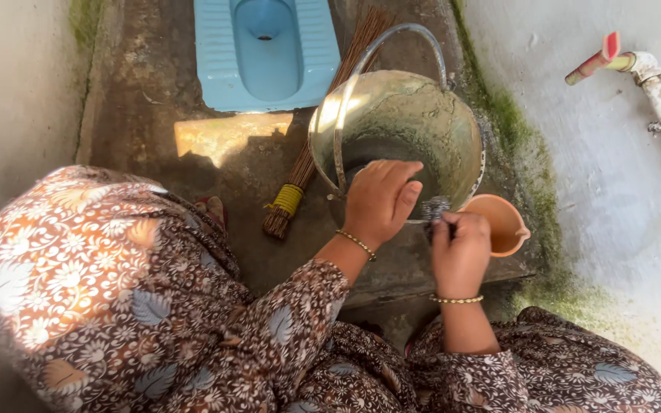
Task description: The person scrubs the inside of a metal bucket with a steel wool pad while squatting in a bathroom. They repeatedly rub the interior surface and rinse the pad in the bucket water.
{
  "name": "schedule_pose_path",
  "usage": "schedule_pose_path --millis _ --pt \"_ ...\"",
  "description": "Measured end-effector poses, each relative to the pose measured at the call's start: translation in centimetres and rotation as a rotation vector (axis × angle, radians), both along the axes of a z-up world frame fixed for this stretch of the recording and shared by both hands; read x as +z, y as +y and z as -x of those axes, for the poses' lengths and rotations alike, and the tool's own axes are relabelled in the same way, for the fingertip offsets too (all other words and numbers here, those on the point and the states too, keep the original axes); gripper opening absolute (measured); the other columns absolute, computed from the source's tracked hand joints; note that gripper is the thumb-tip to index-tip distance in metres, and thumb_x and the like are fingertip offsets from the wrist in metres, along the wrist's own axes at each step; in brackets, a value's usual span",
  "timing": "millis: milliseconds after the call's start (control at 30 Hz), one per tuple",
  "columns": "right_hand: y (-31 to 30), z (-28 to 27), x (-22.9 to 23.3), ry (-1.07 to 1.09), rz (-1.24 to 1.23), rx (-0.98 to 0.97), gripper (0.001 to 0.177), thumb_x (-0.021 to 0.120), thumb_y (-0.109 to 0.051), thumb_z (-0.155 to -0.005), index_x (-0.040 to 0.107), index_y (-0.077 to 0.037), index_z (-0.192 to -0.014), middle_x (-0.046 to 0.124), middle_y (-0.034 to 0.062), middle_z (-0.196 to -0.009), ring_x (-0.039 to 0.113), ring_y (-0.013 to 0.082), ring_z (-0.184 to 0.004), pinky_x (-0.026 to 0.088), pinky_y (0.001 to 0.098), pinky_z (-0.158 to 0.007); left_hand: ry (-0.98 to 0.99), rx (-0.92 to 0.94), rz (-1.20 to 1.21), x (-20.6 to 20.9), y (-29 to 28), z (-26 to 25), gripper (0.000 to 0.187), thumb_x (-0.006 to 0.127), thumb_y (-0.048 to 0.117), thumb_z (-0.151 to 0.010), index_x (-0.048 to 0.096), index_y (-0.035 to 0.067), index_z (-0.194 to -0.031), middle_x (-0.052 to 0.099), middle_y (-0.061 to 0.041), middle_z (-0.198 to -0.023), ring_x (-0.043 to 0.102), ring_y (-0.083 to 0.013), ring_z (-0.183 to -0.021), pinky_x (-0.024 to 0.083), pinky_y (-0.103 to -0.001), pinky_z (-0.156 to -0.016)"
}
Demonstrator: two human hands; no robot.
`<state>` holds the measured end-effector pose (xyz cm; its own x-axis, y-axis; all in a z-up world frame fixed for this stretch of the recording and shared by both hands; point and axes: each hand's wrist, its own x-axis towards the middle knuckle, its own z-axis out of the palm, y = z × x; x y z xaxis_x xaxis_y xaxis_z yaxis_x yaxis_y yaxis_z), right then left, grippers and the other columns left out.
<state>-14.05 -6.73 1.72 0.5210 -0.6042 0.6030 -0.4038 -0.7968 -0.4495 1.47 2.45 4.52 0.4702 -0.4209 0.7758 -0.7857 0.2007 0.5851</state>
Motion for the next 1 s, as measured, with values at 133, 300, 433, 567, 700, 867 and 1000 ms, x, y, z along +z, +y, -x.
schedule_pose_path --millis 133,300,433,567,700,867,1000 --pt "-3.1 0.7 0.0 -0.016 -0.046 -0.060 0.013 0.077 -0.006 -0.091 0.067 0.000 -0.097 0.065 0.0175 -0.102 0.063 0.0357 -0.096 0.050 0.0449 -0.087 -0.167 0.286 0.071 -0.4 -0.6 -3.5 0.042 0.041 0.045 -0.110 0.060 0.010 -0.124 0.065 -0.010 -0.105 0.061 -0.0290 -0.101 0.042 -0.045 -0.092" --pt "-3.8 0.7 -1.7 -0.070 -0.091 -0.033 0.014 0.076 -0.005 -0.091 0.067 0.002 -0.100 0.064 0.0178 -0.102 0.063 0.0356 -0.095 0.050 0.0445 -0.087 0.302 0.318 0.069 -4.6 -0.4 -8.9 0.063 0.028 0.061 -0.113 0.060 0.007 -0.116 0.060 -0.012 -0.109 0.058 -0.0253 -0.106 0.043 -0.046 -0.103" --pt "-6.4 0.3 -1.8 -0.083 -0.067 -0.089 0.015 0.077 -0.006 -0.091 0.066 0.002 -0.097 0.064 0.0202 -0.103 0.062 0.0367 -0.096 0.050 0.0441 -0.086 0.479 -0.032 -0.070 -6.8 -1.9 -7.9 0.088 0.002 0.067 -0.099 0.073 0.015 -0.102 0.075 -0.001 -0.082 0.072 -0.0205 -0.090 0.005 -0.051 -0.123" --pt "-6.9 0.2 -1.0 -0.073 -0.184 -0.168 0.013 0.076 -0.008 -0.095 0.067 0.001 -0.098 0.067 0.0184 -0.101 0.064 0.0353 -0.095 0.050 0.0443 -0.087 0.346 0.102 -0.292 -5.8 -2.6 -4.1 0.085 0.002 0.060 -0.103 0.077 0.020 -0.095 0.071 0.004 -0.071 0.072 -0.0193 -0.088 0.005 -0.052 -0.126" --pt "-1.8 -0.1 -1.9 -0.030 -0.052 -0.021 0.008 0.075 -0.005 -0.089 0.068 -0.001 -0.091 0.067 0.0167 -0.098 0.063 0.0352 -0.098 0.049 0.0453 -0.088 0.355 0.103 -0.344 -4.2 -2.4 -3.1 0.082 0.005 0.057 -0.106 0.076 0.018 -0.092 0.071 0.005 -0.072 0.071 -0.0200 -0.089 0.006 -0.053 -0.126" --pt "-0.9 -0.3 -1.7 0.011 0.051 0.057 0.015 0.077 -0.003 -0.080 0.067 -0.002 -0.092 0.065 0.0166 -0.099 0.061 0.0367 -0.098 0.050 0.0466 -0.088 0.331 0.081 -0.383 -3.9 -2.1 -3.7 0.080 0.007 0.057 -0.106 0.075 0.017 -0.091 0.072 0.005 -0.072 0.071 -0.0199 -0.092 0.007 -0.053 -0.125" --pt "-4.8 0.5 -0.3 -0.076 -0.078 -0.028 0.017 0.076 -0.001 -0.079 0.067 -0.002 -0.093 0.065 0.0169 -0.104 0.062 0.0361 -0.100 0.051 0.0449 -0.089 0.295 0.054 -0.406 -4.0 -2.0 -4.2 0.082 0.008 0.059 -0.106 0.076 0.017 -0.088 0.072 0.004 -0.071 0.072 -0.0194 -0.090 0.016 -0.051 -0.123"
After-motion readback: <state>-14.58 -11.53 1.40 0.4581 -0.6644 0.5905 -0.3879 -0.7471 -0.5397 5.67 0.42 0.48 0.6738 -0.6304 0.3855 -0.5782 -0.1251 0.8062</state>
